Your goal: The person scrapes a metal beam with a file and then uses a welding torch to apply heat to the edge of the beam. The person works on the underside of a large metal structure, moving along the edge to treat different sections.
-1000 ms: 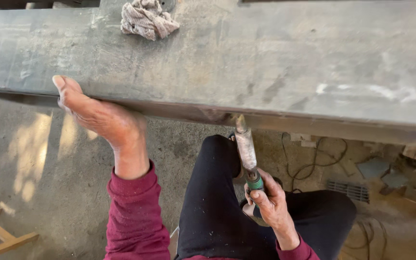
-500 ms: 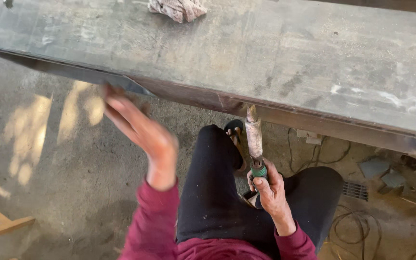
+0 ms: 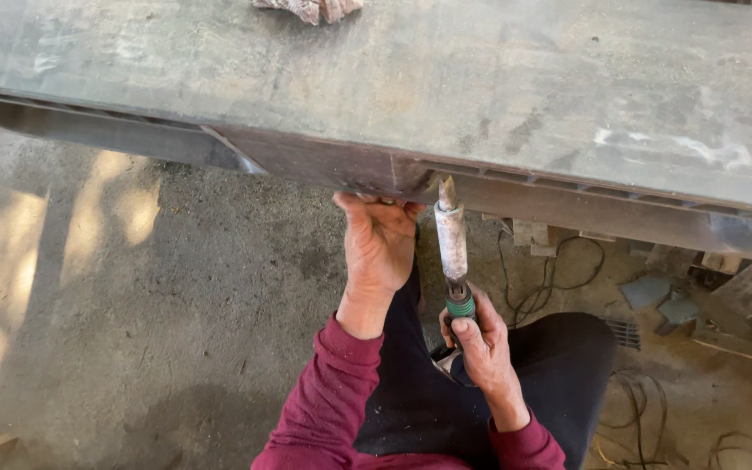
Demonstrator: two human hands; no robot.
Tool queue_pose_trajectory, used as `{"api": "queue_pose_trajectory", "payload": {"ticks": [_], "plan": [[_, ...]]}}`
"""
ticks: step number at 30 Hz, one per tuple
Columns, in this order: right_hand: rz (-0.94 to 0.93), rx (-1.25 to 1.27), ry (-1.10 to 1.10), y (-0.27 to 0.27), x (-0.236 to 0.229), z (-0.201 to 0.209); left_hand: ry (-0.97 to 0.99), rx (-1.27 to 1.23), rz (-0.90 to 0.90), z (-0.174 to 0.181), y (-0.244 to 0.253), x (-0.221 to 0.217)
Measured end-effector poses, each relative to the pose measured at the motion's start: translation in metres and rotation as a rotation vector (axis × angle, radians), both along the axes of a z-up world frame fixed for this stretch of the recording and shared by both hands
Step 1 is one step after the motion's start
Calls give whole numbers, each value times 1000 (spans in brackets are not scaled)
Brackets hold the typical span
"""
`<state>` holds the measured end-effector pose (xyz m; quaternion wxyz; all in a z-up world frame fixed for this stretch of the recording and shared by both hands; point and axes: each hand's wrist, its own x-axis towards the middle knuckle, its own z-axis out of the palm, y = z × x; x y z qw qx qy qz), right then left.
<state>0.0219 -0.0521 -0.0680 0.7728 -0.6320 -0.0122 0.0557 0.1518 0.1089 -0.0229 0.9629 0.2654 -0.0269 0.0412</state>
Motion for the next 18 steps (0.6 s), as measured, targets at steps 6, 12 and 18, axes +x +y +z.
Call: {"api": "queue_pose_trajectory", "payload": {"ticks": [6,12,18], "plan": [[3,19,-3,1,2,-6,17,28,-88,-10,-5,11],[-12,117,41,-7,-4,-12,-101,107,-65,-18,3,15],[-74,129,25,-14,-13,-20,-80,130,-42,-21,5,16]]}}
